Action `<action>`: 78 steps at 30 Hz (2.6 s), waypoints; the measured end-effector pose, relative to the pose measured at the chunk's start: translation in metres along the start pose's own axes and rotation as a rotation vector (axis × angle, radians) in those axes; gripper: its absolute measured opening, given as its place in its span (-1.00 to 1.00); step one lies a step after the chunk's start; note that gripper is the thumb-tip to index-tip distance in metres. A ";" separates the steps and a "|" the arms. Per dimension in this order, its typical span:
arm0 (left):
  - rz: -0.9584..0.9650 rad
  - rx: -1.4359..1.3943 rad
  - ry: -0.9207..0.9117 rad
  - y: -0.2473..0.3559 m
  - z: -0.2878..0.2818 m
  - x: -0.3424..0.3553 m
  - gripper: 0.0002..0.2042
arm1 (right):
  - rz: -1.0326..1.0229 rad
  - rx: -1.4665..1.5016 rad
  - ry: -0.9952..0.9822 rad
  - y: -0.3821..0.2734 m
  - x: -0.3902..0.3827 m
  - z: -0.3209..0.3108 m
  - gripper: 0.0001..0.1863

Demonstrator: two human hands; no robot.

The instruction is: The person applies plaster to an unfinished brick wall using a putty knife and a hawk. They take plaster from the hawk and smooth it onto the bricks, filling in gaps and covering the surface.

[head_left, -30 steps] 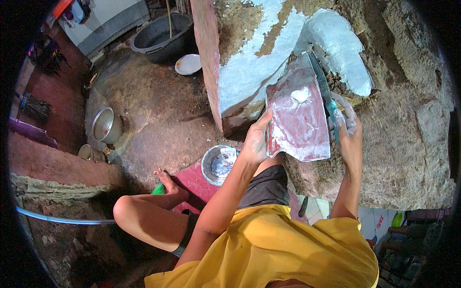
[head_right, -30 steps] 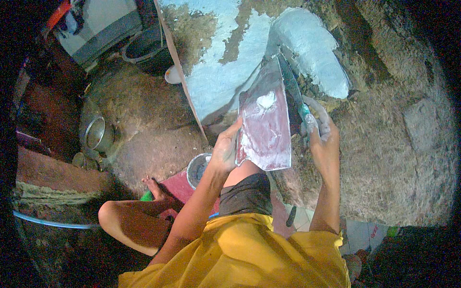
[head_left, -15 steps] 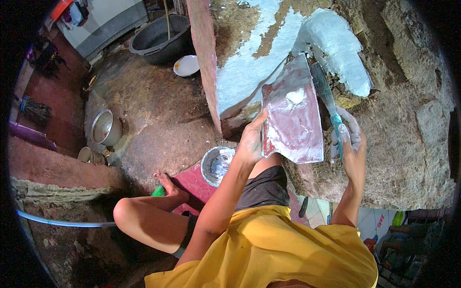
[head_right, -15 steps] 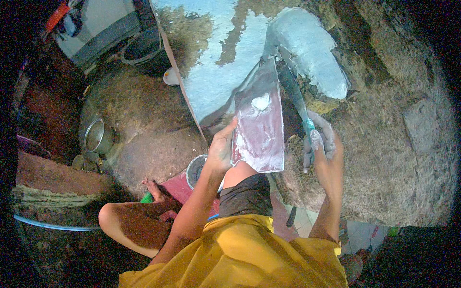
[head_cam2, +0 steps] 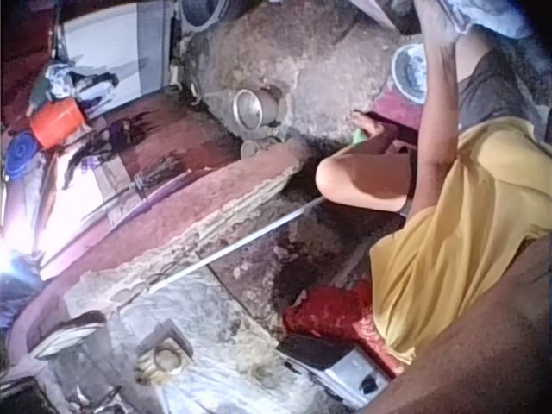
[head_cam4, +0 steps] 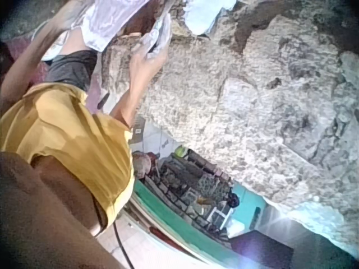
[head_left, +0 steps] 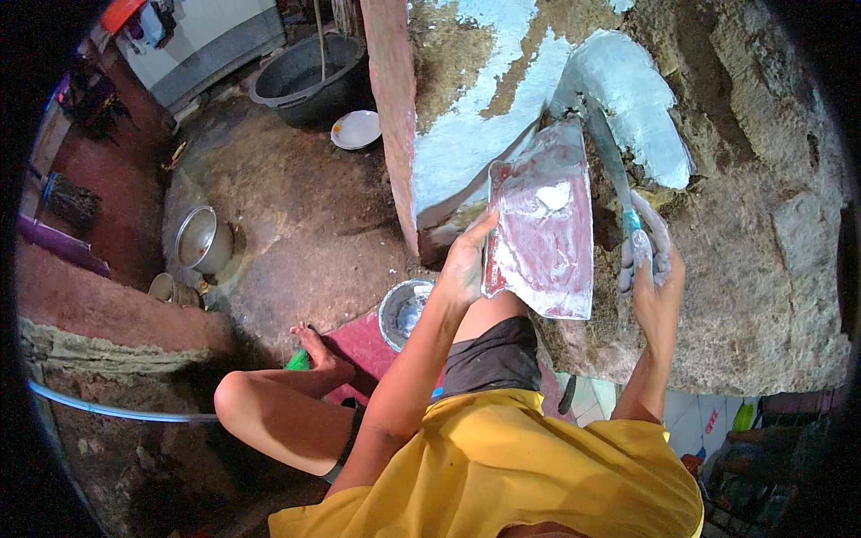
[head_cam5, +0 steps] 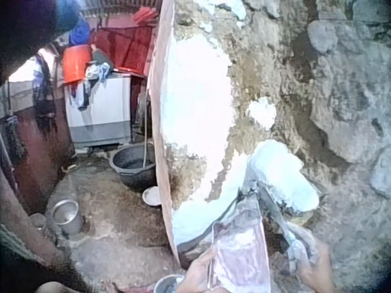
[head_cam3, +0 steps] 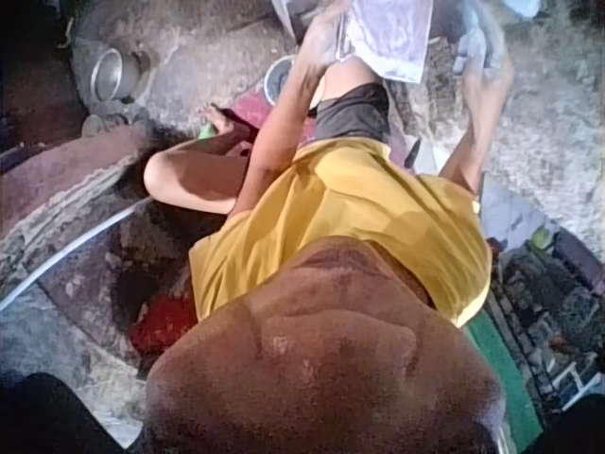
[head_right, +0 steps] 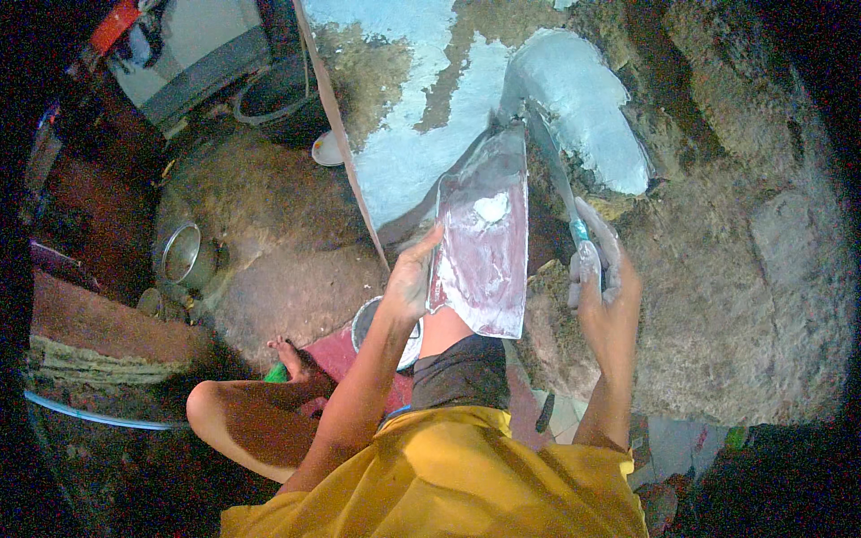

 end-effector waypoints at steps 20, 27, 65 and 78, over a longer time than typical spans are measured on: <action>0.079 0.026 -0.031 -0.009 -0.007 0.004 -0.61 | -0.234 -1.019 -0.109 -0.095 0.020 -0.015 -0.71; 0.097 0.101 -0.027 -0.007 -0.002 0.002 -0.60 | -0.192 -1.065 -0.092 -0.090 0.035 -0.013 -0.71; 0.124 0.111 0.159 -0.030 -0.047 -0.077 -0.55 | -0.081 -1.112 -0.173 -0.067 0.057 0.009 -0.66; 0.152 0.078 0.131 -0.025 -0.045 -0.084 -0.55 | -0.177 -1.039 -0.070 -0.083 0.062 -0.015 -0.69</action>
Point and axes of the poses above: each hand's wrist, its own x-axis towards the middle knuckle, its own z-axis out of the palm, y = z × x, the point moved 7 cm from there along x, towards the middle knuckle, and after that the axes turned 15 degrees about -y, right-handed, at the moved point
